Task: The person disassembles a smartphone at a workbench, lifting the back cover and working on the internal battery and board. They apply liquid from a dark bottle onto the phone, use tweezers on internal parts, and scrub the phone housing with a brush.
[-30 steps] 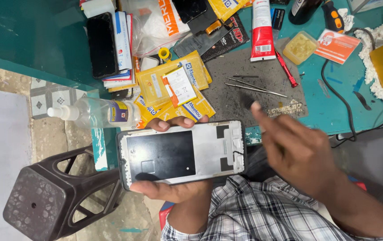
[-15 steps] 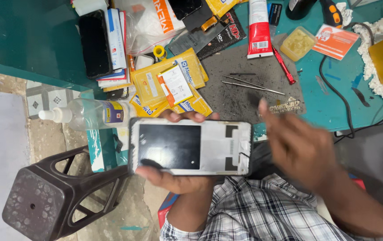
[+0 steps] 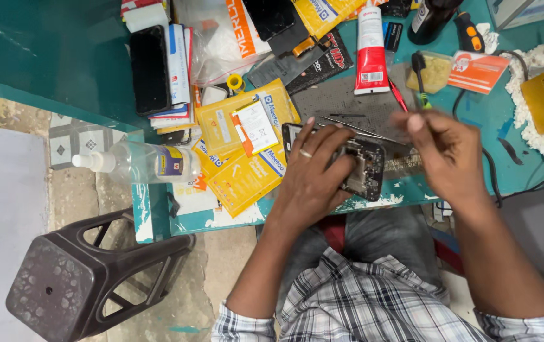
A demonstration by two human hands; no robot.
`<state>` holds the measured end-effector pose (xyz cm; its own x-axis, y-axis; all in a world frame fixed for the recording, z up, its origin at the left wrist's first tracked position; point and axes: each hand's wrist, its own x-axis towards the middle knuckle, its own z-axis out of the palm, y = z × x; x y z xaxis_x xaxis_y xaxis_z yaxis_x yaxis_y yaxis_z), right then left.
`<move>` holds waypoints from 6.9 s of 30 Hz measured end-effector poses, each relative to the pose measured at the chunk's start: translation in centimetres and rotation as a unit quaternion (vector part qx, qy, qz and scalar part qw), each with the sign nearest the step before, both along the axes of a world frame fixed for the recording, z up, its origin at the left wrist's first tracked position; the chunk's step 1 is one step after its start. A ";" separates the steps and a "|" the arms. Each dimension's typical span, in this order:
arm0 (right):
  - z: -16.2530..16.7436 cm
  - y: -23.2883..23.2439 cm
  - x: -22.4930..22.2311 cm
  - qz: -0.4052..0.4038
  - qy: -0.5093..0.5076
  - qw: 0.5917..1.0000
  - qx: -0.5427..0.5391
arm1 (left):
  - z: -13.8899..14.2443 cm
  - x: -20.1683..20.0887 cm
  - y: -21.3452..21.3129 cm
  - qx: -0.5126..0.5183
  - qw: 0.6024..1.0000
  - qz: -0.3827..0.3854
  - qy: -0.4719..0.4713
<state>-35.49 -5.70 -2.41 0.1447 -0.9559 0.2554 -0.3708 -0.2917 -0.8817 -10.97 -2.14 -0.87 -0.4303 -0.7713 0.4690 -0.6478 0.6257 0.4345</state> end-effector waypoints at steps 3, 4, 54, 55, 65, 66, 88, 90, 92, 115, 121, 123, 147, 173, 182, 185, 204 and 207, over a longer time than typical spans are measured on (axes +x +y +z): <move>-1.1 1.6 -0.1 0.104 -0.159 0.965 0.179 | -0.3 -0.4 -0.3 -0.018 0.999 -0.021 -0.040; -1.5 1.8 0.0 0.128 -0.166 0.956 0.206 | -0.3 -0.6 -0.4 -0.029 0.998 -0.014 -0.054; -0.9 -10.9 0.3 -0.136 -0.025 0.977 -0.161 | -7.4 -1.3 3.2 0.173 0.888 0.335 0.261; -0.5 -12.0 -0.1 -0.154 0.014 0.971 -0.180 | -7.5 -1.4 3.2 0.171 0.873 0.342 0.304; 1.4 -15.4 0.1 -0.059 0.068 0.950 -0.299 | -0.9 1.2 3.6 0.160 0.728 0.267 0.611; 1.3 -15.0 0.1 -0.033 0.001 0.960 -0.278 | 0.0 1.5 3.9 0.156 0.737 0.268 0.600; 7.7 2.7 1.3 0.118 0.341 0.798 -0.483 | 3.2 1.1 4.2 0.078 0.765 0.216 0.602; 7.5 2.9 1.3 0.110 0.349 0.792 -0.488 | 3.2 1.0 4.2 0.084 0.760 0.217 0.607; 7.4 3.1 1.3 0.108 0.351 0.792 -0.488 | 3.2 1.0 4.3 0.084 0.762 0.217 0.605; 9.2 2.8 2.0 0.073 0.386 0.762 -0.514 | 3.3 0.6 4.6 0.098 0.761 0.228 0.599; 9.7 2.3 1.9 0.054 0.391 0.749 -0.532 | 3.4 0.5 4.8 0.073 0.777 0.229 0.582; 9.9 2.1 1.8 0.050 0.394 0.745 -0.536 | 3.5 0.4 4.9 0.063 0.784 0.235 0.571; 10.6 2.0 1.5 0.047 0.403 0.739 -0.538 | 3.9 0.4 5.5 0.083 0.776 0.240 0.577; 11.8 1.7 1.2 0.033 0.408 0.730 -0.547 | 4.2 0.1 6.2 0.071 0.771 0.231 0.589; 13.0 0.5 0.6 0.024 0.432 0.717 -0.548 | 3.9 0.1 6.6 0.072 0.775 0.238 0.581; 13.7 -0.3 0.3 0.012 0.438 0.708 -0.554 | 4.0 0.1 6.9 0.080 0.776 0.250 0.573; 14.2 -0.8 -0.4 -0.009 0.448 0.701 -0.555 | 4.3 -0.4 7.4 0.075 0.779 0.219 0.582; 14.0 -1.0 -0.9 -0.010 0.451 0.706 -0.546 | 4.4 -0.4 7.5 0.079 0.779 0.224 0.580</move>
